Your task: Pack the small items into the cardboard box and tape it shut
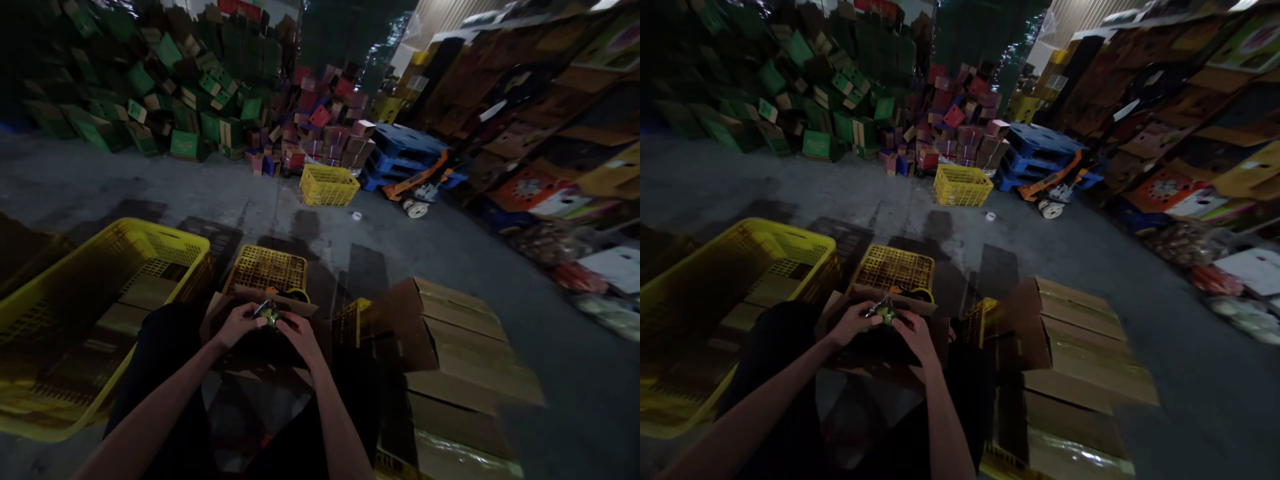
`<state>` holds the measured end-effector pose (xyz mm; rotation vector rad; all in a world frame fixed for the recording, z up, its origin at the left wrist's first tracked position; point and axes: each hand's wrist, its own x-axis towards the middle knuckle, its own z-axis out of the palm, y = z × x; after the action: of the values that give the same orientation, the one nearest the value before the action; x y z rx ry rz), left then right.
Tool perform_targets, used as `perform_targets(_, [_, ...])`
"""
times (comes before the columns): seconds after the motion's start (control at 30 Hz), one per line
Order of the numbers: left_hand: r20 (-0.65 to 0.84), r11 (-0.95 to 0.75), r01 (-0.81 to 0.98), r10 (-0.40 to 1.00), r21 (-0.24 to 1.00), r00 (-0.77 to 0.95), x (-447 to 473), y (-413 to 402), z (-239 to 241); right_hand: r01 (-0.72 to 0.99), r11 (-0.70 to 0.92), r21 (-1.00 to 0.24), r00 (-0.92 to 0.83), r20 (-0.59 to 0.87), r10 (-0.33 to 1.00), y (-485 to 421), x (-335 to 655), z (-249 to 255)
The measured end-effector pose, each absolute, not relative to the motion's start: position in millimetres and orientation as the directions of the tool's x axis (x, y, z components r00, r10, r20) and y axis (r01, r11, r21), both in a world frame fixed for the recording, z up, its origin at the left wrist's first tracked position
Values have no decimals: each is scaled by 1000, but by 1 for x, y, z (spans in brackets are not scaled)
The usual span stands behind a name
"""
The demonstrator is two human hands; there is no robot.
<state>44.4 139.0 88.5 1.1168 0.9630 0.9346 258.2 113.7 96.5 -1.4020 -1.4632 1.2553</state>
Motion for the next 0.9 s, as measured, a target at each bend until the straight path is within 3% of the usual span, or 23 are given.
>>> perform_targets(0.2, [-96, 144, -123, 940, 982, 328, 43, 138, 89, 234, -114, -965, -193, -161, 968, 110, 258, 106])
perform_targets(0.47, [-172, 229, -138, 926, 963, 336, 44, 136, 89, 190, -81, -978, -152, -111, 982, 111, 260, 106])
perform_targets(0.63, [-191, 276, -176, 902, 945, 388, 42, 137, 83, 250, -52, -967, -159, -94, 983, 112, 261, 103])
perform_targets(0.9, [-174, 254, -193, 919, 948, 353, 43, 139, 80, 225, -69, -972, -193, -114, 975, 112, 262, 102])
